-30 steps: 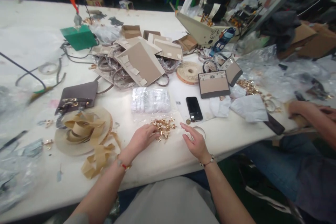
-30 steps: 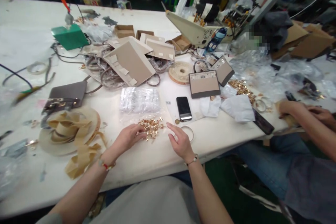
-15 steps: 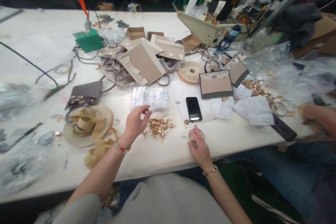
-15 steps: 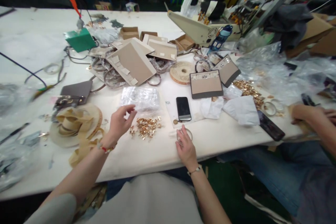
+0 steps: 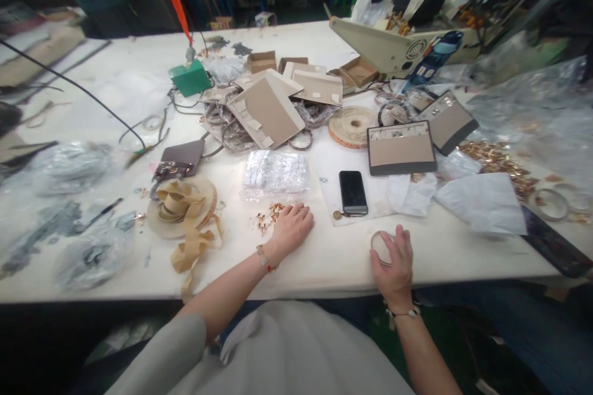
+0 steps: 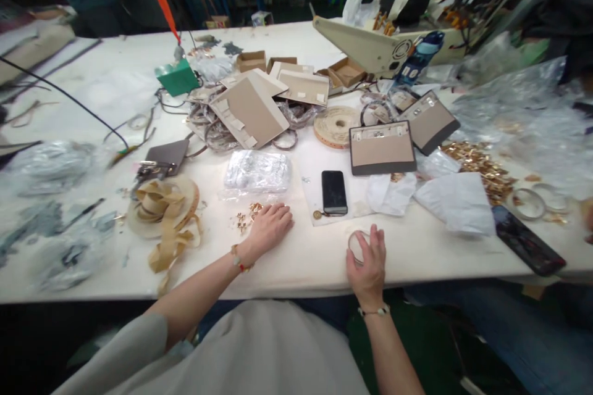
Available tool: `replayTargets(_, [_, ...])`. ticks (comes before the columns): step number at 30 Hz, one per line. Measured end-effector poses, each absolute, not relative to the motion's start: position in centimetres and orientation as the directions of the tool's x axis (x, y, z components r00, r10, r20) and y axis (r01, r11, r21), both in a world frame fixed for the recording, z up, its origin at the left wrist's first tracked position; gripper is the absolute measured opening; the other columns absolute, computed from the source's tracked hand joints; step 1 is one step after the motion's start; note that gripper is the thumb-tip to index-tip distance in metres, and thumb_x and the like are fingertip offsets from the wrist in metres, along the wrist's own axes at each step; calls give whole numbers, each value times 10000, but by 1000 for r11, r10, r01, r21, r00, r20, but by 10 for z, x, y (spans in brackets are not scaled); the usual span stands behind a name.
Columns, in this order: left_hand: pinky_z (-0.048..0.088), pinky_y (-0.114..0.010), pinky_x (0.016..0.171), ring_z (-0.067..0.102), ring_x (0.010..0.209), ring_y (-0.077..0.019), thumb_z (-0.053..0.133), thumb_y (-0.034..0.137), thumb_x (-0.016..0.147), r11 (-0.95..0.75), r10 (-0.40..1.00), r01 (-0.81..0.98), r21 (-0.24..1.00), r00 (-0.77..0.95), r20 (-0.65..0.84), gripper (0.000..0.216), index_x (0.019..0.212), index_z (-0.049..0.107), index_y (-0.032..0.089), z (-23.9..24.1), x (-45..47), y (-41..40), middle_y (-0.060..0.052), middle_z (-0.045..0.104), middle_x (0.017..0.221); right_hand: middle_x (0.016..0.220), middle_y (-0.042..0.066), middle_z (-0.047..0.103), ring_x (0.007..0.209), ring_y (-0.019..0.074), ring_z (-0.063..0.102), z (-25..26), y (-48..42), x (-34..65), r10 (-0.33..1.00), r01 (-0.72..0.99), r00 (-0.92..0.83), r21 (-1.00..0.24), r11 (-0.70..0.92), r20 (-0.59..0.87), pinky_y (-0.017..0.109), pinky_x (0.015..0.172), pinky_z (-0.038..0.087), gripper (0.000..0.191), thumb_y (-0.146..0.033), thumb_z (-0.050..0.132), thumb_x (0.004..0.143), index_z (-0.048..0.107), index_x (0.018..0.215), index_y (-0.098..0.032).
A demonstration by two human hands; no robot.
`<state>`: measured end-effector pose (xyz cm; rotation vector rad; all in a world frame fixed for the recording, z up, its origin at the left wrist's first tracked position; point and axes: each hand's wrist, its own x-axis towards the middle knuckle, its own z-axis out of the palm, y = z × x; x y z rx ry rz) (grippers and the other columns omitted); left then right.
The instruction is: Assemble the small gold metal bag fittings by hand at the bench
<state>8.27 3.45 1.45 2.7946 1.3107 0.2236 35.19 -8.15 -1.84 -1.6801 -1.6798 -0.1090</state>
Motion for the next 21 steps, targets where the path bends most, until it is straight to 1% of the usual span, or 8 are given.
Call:
replayTargets(4, [455,-428,983,590,1212,-266,479,244,1002,-607,793,781,145,583,176,184,1014,651,183,13,50,21,-105,704,1181,1442,199,571,1416,382,460,-19,-82,344,793,889,252,-457,37,555,645,1140,380,334,-306,573,933,641,1225,-160])
replayTargets(7, [410,-453,1060,588,1231,-264,546,301,980,-602,794,773,200,552,256,204,1137,644,213,14,23,3,-110,643,1346,1220,187,724,1314,377,576,-15,-80,336,698,877,362,-479,-31,618,707,1181,221,239,-301,565,946,672,1103,-155])
replayTargets(11, [398,-481,1084,561,1281,-305,670,434,900,-415,883,858,304,299,362,440,1281,575,237,6,-19,-24,-143,608,1388,1112,163,766,1260,360,625,-3,-70,334,602,860,411,-511,-6,684,712,1186,173,166,-289,575,935,676,966,-161])
replayTargets(15, [391,-535,1108,451,1393,-373,746,553,787,-184,971,907,379,109,212,875,1479,367,175,-6,-45,-34,-227,405,1547,1151,144,755,1300,347,594,18,-53,323,593,878,322,-467,104,738,694,1191,178,86,-211,598,907,674,922,-175])
replayTargets(16, [386,-550,1110,427,1411,-388,761,557,763,-157,983,912,379,106,151,954,1513,315,174,-8,-46,-33,-238,356,1573,1172,141,748,1315,336,582,25,-50,315,618,874,287,-465,144,731,679,1194,196,85,-186,594,906,672,939,-180])
replayTargets(18, [383,-571,1102,404,1429,-399,766,547,746,-159,987,919,361,152,49,1024,1557,239,213,-11,-44,-27,-230,326,1592,1175,128,746,1268,275,623,38,-42,292,723,810,172,-514,283,669,570,1164,355,147,-148,554,920,655,1019,-191])
replayTargets(19, [380,-570,1105,388,1441,-397,754,545,753,-175,984,920,351,174,34,1031,1571,210,232,-13,-43,-22,-219,320,1598,1165,121,747,1208,236,660,42,-38,277,784,744,86,-564,360,614,487,1108,449,174,-146,534,930,648,1052,-196])
replayTargets(21, [383,-567,1106,385,1441,-398,735,558,754,-245,969,906,344,238,62,1047,1582,186,229,-20,-40,-12,-211,344,1588,1259,119,708,1226,215,641,42,-28,244,899,644,-94,-663,382,427,411,1071,492,202,-205,574,921,644,1111,-205])
